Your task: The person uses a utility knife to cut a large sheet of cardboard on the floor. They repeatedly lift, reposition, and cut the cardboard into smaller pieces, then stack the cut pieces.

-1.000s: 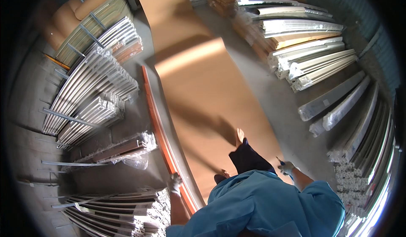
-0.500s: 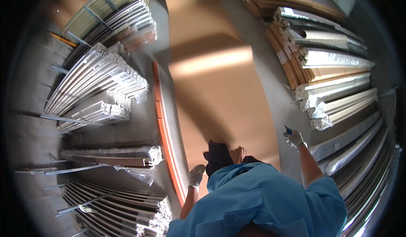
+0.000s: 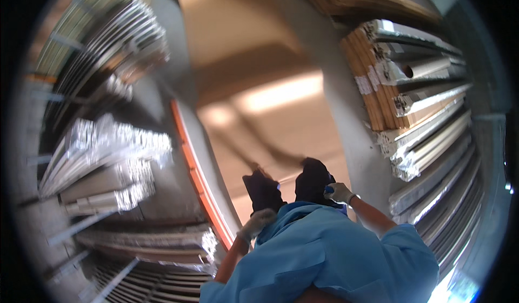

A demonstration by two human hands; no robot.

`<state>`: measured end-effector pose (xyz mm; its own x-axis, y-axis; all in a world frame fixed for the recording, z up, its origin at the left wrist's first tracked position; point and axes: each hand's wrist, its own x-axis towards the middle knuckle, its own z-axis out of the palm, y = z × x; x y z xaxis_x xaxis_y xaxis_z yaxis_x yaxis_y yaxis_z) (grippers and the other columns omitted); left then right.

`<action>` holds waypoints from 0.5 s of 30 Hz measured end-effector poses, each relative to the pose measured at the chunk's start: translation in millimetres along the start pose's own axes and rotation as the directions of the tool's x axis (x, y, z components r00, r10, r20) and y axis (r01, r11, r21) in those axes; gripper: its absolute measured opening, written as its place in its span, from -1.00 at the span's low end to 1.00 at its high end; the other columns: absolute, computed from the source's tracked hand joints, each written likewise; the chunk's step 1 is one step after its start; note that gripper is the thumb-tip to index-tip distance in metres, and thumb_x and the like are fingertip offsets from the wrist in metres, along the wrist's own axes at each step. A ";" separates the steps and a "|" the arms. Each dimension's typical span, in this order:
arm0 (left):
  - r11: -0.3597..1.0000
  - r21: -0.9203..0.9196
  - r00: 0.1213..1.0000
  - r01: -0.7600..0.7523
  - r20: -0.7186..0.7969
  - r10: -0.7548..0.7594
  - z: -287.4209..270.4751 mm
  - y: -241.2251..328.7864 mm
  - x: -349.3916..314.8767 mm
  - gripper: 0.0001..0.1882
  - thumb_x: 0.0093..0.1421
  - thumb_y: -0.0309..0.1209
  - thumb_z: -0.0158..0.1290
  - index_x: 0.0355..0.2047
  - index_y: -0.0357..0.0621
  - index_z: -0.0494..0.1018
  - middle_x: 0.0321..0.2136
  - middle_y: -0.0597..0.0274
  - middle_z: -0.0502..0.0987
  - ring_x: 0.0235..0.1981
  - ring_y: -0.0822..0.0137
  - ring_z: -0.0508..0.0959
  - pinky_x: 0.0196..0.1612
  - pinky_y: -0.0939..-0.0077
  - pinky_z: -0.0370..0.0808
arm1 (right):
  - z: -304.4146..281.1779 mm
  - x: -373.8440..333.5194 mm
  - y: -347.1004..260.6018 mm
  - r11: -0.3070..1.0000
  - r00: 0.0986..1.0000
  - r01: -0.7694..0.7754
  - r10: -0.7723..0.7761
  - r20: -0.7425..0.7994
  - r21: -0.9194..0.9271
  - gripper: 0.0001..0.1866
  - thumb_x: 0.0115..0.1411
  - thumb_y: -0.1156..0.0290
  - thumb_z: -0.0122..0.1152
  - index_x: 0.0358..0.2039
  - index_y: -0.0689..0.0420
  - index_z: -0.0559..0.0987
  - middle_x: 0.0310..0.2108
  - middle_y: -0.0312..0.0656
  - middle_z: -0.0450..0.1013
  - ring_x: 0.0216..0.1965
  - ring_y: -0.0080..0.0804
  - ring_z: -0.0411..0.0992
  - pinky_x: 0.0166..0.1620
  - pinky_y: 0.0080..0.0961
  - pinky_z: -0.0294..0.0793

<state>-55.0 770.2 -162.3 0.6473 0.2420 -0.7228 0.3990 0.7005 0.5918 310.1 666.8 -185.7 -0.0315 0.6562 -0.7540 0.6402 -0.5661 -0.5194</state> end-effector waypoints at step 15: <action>0.195 0.976 0.919 -0.093 0.009 0.394 -318.5 60.4 286.9 -0.67 0.18 -0.54 -0.06 -0.02 -0.21 0.43 -0.26 0.21 0.49 -0.24 0.38 0.55 -0.24 0.53 0.54 | -311.2 357.3 115.6 0.734 0.910 -0.415 0.350 0.224 0.538 -0.64 0.23 0.08 0.12 -0.19 0.11 0.57 -0.43 -0.26 0.57 -0.60 -0.56 0.45 -0.59 -0.56 0.41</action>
<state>-52.1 1095.8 -447.6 0.7580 0.4923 -0.4279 0.6516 -0.5418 0.5309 611.7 991.1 -389.9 0.0232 0.2870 -0.9577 0.0694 -0.9561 -0.2848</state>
